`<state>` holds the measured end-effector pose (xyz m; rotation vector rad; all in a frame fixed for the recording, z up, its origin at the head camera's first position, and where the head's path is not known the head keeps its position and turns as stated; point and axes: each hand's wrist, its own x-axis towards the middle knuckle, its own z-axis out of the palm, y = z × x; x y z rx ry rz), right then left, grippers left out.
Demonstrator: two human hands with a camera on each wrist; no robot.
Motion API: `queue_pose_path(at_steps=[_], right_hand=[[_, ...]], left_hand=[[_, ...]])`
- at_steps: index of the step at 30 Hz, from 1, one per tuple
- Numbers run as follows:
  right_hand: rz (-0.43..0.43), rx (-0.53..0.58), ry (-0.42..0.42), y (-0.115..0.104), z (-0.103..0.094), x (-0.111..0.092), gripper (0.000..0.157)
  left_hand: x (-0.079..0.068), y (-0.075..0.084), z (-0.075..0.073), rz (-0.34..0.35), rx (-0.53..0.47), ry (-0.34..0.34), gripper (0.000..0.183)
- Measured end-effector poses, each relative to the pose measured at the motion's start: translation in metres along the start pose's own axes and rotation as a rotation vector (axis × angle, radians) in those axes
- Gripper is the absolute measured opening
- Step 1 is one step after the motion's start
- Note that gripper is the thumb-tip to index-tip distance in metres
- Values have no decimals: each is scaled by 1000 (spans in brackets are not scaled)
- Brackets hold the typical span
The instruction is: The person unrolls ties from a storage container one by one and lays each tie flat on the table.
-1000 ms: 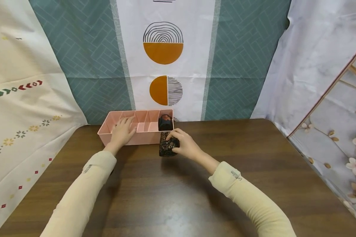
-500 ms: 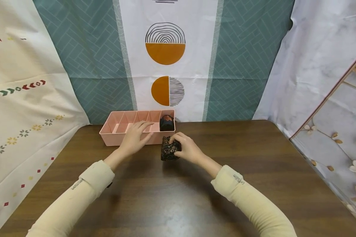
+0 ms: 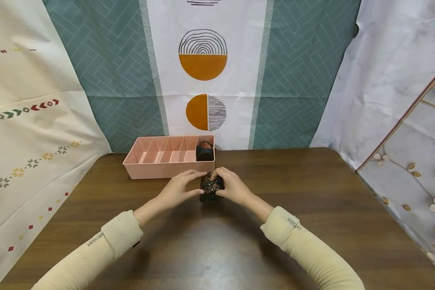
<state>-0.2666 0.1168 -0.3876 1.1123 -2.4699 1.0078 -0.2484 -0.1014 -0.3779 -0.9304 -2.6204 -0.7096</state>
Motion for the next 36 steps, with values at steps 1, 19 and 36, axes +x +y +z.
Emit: queue_pose_path(at_steps=[1,19,36], right_hand=[[-2,-4,-2,0,1,-1,39],[93,54,-57,10,14,-9,42],[27,-11,-137,14,10,-9,41]], left_hand=[[-1,1,2,-9,-6,-12,51],[-6,4,24,-119,-31,-106,51],[-7,-1,27,-124,-15,-117,52]])
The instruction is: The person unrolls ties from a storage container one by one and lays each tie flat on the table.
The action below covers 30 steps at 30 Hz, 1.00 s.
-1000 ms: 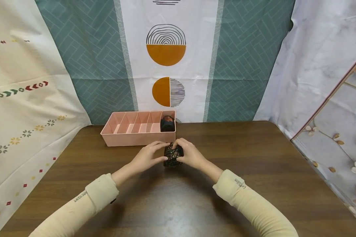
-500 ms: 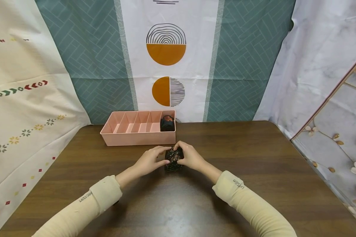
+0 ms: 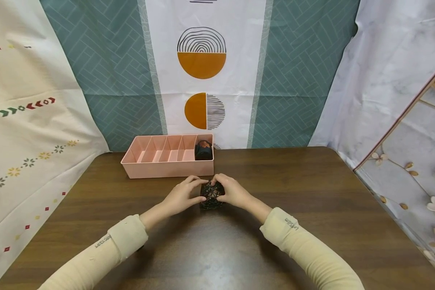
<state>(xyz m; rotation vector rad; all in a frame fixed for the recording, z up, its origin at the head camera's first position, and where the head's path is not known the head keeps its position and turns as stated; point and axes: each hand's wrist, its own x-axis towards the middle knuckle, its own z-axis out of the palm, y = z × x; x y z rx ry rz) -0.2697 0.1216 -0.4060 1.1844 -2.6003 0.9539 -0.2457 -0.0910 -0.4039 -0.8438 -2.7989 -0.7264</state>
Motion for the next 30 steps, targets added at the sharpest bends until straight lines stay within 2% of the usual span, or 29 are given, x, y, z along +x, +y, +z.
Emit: queue_pose_path(at_steps=[7,22,30], right_hand=[[-6,-38,-31,0,-1,0,45],[-38,-50,-67,5,-4,-3,55],[-46,-74,-79,6,-5,-4,54]], left_hand=[[-1,-5,-1,-1,6,-3,49],[-5,-15,-6,50,-6,-41,50],[-7,-22,-13,82,-39,-88,51]])
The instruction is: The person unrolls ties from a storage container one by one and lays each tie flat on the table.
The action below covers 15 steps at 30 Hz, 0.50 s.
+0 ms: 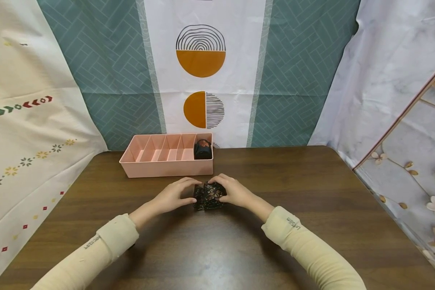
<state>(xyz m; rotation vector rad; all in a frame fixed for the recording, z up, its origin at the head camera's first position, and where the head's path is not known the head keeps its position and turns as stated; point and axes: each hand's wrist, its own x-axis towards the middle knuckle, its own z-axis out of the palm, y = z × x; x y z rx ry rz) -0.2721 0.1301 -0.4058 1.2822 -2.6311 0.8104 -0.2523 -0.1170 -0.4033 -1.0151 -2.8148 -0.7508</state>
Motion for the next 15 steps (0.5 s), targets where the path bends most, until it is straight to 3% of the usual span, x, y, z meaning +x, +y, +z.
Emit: queue_pose_path(at_steps=[4,11,15], right_hand=[[-6,-28,-14,-2,-1,1,51],[-14,-101,-40,-3,-1,2,54],[-2,-86,-48,-3,0,3,57]], left_hand=[[-1,-4,-5,31,35,-45,47],[-4,-14,-9,52,204,-111,41],[-7,-18,-8,74,264,-122,39]])
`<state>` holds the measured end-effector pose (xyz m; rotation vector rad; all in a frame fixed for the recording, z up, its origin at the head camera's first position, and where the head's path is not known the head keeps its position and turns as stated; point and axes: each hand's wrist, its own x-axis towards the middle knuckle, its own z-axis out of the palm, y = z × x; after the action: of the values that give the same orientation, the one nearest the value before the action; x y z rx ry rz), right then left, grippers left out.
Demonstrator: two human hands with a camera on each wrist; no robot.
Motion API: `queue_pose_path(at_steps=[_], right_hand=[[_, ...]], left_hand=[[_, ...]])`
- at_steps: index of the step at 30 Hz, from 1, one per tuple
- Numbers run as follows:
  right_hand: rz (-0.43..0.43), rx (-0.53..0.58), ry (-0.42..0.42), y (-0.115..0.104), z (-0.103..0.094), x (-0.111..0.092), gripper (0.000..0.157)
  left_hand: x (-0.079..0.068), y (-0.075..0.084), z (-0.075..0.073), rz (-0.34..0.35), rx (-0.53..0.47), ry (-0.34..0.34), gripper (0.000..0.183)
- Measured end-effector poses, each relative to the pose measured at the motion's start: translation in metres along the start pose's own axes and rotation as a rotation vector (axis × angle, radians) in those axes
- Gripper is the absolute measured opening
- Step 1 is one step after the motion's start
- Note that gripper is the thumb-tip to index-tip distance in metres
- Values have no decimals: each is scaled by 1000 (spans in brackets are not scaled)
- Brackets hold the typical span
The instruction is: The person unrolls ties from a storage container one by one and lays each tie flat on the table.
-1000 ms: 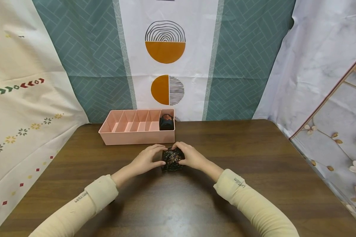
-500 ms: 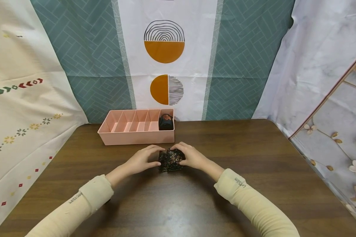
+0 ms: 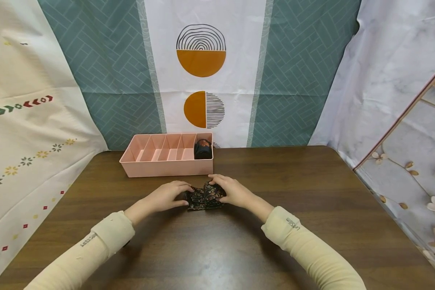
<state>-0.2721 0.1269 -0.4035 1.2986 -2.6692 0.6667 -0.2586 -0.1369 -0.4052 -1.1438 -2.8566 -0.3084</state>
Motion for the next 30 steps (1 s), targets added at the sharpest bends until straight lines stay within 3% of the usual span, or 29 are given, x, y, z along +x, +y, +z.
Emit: queue_pose_path(at_steps=[8,15,23,30], right_hand=[[21,-4,-26,-1,0,0,65],[25,-4,-38,-1,0,0,63],[-33,-21,-44,1,0,-1,64],[-20,-32,-44,0,-1,-1,60]], left_hand=[[-1,-1,0,50,82,7,38],[3,7,-2,90,98,-51,39],[10,23,1,61,96,-85,37],[19,24,8,75,75,-96,37]])
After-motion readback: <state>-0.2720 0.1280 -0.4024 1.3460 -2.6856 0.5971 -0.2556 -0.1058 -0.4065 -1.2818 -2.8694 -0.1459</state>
